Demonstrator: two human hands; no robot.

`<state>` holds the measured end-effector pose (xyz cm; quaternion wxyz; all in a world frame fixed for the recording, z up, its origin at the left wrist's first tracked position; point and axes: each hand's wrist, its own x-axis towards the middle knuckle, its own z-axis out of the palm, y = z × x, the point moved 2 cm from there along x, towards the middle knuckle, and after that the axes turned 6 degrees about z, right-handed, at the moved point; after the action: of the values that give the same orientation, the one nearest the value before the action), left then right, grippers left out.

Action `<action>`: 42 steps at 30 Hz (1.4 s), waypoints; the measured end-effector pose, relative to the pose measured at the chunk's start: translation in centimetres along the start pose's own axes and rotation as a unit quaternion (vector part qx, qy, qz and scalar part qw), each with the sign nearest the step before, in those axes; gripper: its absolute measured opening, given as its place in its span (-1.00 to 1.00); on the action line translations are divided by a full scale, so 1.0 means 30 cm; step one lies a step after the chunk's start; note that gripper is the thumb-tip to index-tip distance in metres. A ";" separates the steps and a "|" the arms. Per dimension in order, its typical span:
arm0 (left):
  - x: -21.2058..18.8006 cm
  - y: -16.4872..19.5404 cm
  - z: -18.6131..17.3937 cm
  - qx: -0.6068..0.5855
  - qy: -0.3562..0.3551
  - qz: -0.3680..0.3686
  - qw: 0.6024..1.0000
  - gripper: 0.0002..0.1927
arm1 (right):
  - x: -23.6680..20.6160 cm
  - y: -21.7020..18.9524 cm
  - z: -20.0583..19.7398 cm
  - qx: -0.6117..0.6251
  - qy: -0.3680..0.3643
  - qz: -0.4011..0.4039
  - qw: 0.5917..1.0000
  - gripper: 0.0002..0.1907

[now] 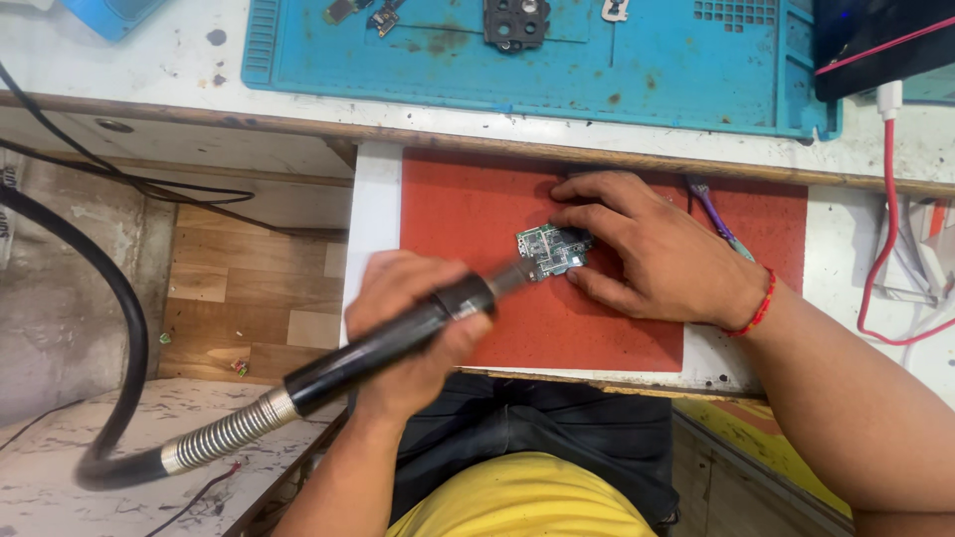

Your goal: The person uses a hot air rework station to heat a small circuit board placed on a red mat. They hold the board steady with one hand while directing the hot air nozzle with the other, moving the nozzle across different areas of the board throughout the clip.

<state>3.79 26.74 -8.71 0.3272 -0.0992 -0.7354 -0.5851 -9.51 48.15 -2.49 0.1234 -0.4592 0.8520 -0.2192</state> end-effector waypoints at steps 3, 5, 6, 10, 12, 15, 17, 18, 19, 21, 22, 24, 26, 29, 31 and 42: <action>-0.003 -0.007 -0.018 0.049 0.059 -0.096 0.992 -0.62 | -0.003 0.001 0.000 -0.004 -0.005 0.008 1.000 -0.45; 0.006 0.007 -0.011 0.037 -0.019 -0.025 0.999 -0.56 | -0.001 0.002 -0.004 -0.005 -0.005 0.011 1.000 -0.45; 0.010 0.016 -0.007 0.034 -0.056 0.012 0.998 -0.52 | 0.000 0.000 -0.005 -0.002 -0.003 0.008 1.000 -0.45; 0.021 0.023 -0.021 0.060 0.008 -0.072 0.996 -0.58 | 0.011 -0.008 -0.012 0.002 0.003 0.005 1.000 -0.42; 0.030 0.029 -0.019 0.038 -0.019 -0.061 0.997 -0.55 | 0.010 -0.011 -0.019 0.002 0.002 0.017 1.000 -0.41; 0.039 0.036 -0.019 0.051 -0.030 -0.024 0.998 -0.53 | 0.012 -0.013 -0.028 0.003 0.000 0.017 1.000 -0.42; 0.038 0.029 -0.026 0.086 0.010 -0.080 0.993 -0.55 | 0.011 -0.016 -0.029 0.003 0.000 0.013 1.000 -0.43; 0.037 0.024 -0.029 0.102 0.028 -0.109 0.988 -0.55 | 0.010 -0.018 -0.029 0.000 0.002 0.011 1.000 -0.43; 0.038 0.026 -0.022 0.074 -0.002 -0.071 0.995 -0.53 | 0.008 -0.019 -0.030 -0.004 0.003 0.009 1.000 -0.43; 0.036 0.033 -0.007 0.019 -0.057 0.005 0.998 -0.49 | 0.005 -0.021 -0.030 0.003 0.003 0.017 1.000 -0.45; 0.033 0.029 -0.008 0.033 -0.033 -0.024 0.999 -0.52 | 0.007 -0.020 -0.028 0.007 0.003 0.017 1.000 -0.46; 0.026 0.023 -0.013 0.062 0.016 -0.084 0.994 -0.57 | 0.010 -0.019 -0.028 0.010 -0.001 0.009 1.000 -0.46; 0.028 0.023 -0.013 0.041 -0.010 -0.070 0.997 -0.56 | 0.004 -0.017 -0.033 0.010 0.002 0.013 1.000 -0.46; 0.036 0.027 -0.015 0.002 -0.057 -0.024 0.998 -0.53 | 0.002 -0.015 -0.033 0.008 0.001 0.009 1.000 -0.45; 0.038 0.025 -0.022 0.021 -0.044 -0.041 0.998 -0.51 | 0.004 -0.016 -0.030 0.009 -0.002 0.002 1.000 -0.45; 0.023 0.010 -0.007 -0.003 0.007 -0.064 0.998 -0.52 | -0.002 -0.010 -0.056 0.026 -0.019 0.010 0.999 -0.49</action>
<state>3.51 26.46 -8.02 0.2941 -0.0483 -0.7363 -0.6075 -9.95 48.49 -0.87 0.1537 -0.4515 0.8479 -0.2316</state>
